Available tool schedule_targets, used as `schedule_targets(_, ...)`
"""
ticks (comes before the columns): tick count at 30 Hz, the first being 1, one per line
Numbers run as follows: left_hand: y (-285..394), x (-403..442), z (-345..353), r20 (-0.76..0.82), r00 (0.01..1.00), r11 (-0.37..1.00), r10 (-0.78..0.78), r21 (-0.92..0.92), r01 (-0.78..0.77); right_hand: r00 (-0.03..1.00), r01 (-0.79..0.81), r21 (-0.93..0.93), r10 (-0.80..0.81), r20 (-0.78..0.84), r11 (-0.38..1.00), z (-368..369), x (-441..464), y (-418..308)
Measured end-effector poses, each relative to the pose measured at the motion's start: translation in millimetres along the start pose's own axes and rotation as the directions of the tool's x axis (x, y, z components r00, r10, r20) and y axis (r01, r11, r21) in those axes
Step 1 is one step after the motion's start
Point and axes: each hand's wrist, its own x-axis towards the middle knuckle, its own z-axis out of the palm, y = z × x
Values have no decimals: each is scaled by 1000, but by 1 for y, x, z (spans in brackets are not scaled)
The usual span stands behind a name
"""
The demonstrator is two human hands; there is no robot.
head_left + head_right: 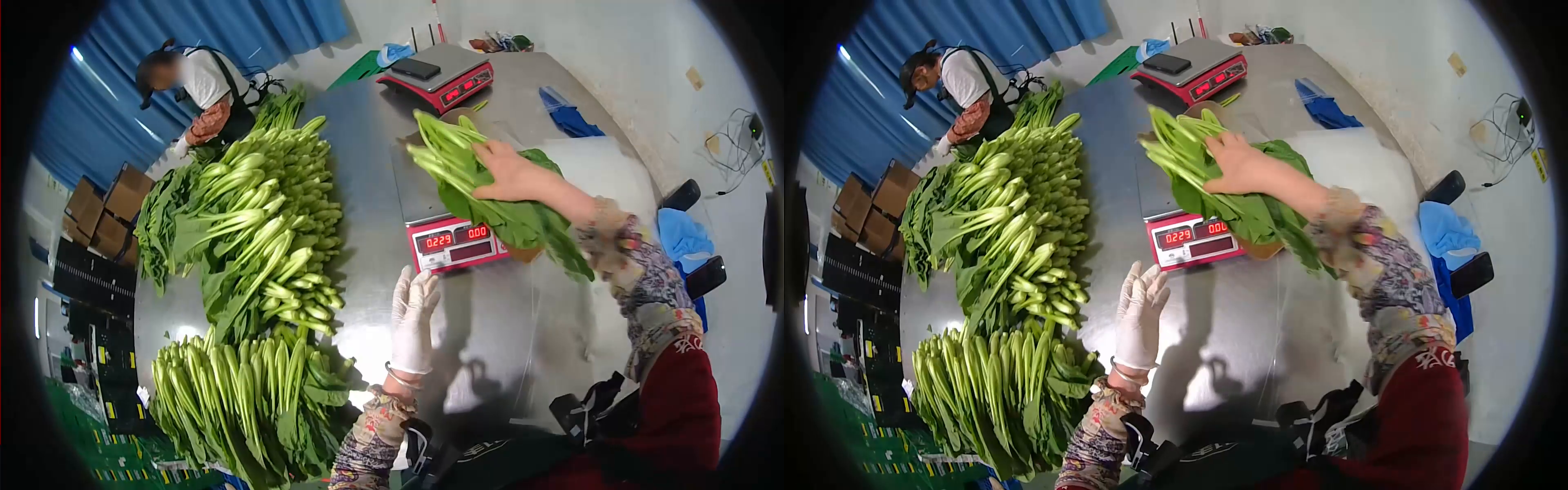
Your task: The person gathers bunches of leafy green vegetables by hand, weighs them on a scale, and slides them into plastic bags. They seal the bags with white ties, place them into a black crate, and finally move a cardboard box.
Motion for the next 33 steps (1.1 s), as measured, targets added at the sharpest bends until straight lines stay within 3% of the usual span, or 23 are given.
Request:
schedule_targets(1,-4,9,-7,-13,1000,1000,0,24,0,999,-21,-247,10,-49,969,21,9,15)
schedule_targets(4,3,37,-28,-65,998,986,12,167,-1,999,-23,-95,20,-27,995,32,20,33)
schedule_targets(5,7,48,-35,-74,997,982,25,187,-10,999,32,208,-25,-34,978,2,16,30)
schedule_targets(7,10,75,-45,-47,998,973,29,229,-17,981,-103,385,158,-114,917,-10,20,47)
schedule_targets(8,10,90,-47,0,1000,967,31,252,-30,974,-134,355,189,-127,925,-12,25,63)
schedule_targets(9,14,103,-42,7,1000,965,-29,261,26,964,-164,323,221,-149,932,-12,27,80)
schedule_targets(12,22,140,-20,89,977,947,-196,276,165,929,-340,420,369,14,841,-9,25,117)
schedule_targets(16,16,167,23,126,879,862,-459,305,406,901,-393,449,433,14,802,25,20,134)
schedule_targets(18,-2,174,30,217,861,867,-460,318,383,942,-319,431,331,50,844,33,13,110)
schedule_targets(20,-11,164,30,198,975,803,-101,594,-37,974,-209,441,226,13,873,39,5,79)
schedule_targets(22,21,101,41,89,989,744,-120,667,30,974,-227,535,202,106,814,30,-16,33)
schedule_targets(24,18,53,19,213,977,767,-2,627,-135,999,-11,682,36,-22,732,51,-42,2)
schedule_targets(26,-3,-15,-7,190,978,856,-90,516,-21,990,-23,689,-80,117,724,57,-78,-51)
schedule_targets(28,-16,-74,-17,5,967,946,-254,208,247,931,34,672,-267,248,740,57,-130,-116)
schedule_targets(30,-42,-118,-50,-76,878,871,-472,116,478,862,58,411,-253,439,910,101,-183,-168)
schedule_targets(31,-33,-125,-38,-146,778,791,-611,-84,606,866,100,328,-245,437,939,108,-193,-178)
schedule_targets(33,-55,-135,-58,-182,808,822,-560,-3,569,873,176,132,-216,437,976,116,-206,-185)
